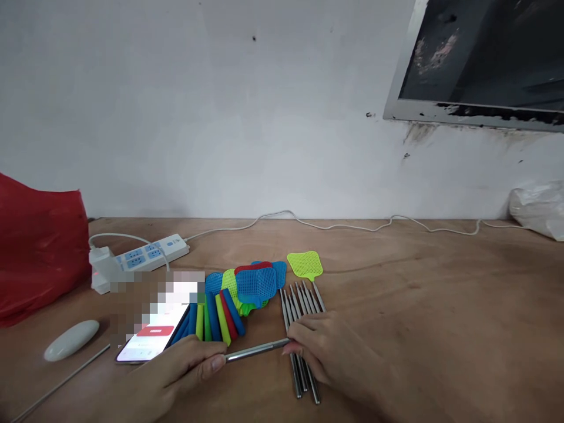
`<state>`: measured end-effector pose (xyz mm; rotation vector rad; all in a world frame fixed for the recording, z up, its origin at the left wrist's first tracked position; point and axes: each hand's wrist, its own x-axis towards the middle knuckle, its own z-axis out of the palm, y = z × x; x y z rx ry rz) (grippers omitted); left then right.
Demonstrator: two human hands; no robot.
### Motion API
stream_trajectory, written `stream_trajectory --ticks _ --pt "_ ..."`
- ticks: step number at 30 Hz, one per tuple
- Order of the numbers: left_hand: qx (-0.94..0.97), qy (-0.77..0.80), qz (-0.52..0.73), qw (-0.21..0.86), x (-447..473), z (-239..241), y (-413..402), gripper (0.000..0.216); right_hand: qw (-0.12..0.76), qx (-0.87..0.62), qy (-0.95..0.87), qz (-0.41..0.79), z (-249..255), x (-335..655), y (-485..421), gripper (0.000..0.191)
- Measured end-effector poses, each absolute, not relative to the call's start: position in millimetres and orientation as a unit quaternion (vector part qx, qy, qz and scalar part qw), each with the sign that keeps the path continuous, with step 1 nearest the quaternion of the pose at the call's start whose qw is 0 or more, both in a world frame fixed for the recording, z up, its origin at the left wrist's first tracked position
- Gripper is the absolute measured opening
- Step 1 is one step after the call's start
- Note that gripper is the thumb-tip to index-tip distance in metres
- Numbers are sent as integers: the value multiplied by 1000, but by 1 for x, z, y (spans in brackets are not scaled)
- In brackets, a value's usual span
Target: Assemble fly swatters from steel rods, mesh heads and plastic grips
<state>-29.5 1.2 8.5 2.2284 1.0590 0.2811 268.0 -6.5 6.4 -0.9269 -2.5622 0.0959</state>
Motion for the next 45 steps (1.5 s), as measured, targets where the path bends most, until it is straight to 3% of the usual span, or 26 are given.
stream_trajectory --ticks 5,14,22,31,35,45 --pt "859 413 97 289 -36 3 3 45 176 -375 -906 87 7 267 -12 26" --pt "896 390 66 202 15 10 -10 26 164 -370 -912 72 -1 239 -19 18" --pt "925 350 66 132 20 6 -7 22 144 -386 -906 100 -11 240 -18 21" --pt "942 329 52 50 16 7 -8 23 250 -300 -918 -67 -6 237 -18 40" --pt "945 322 39 42 15 10 -11 23 265 -289 -912 -118 -7 237 -21 40" --pt "922 363 69 114 -4 8 -8 28 268 -290 -912 -112 -7 254 -15 41"
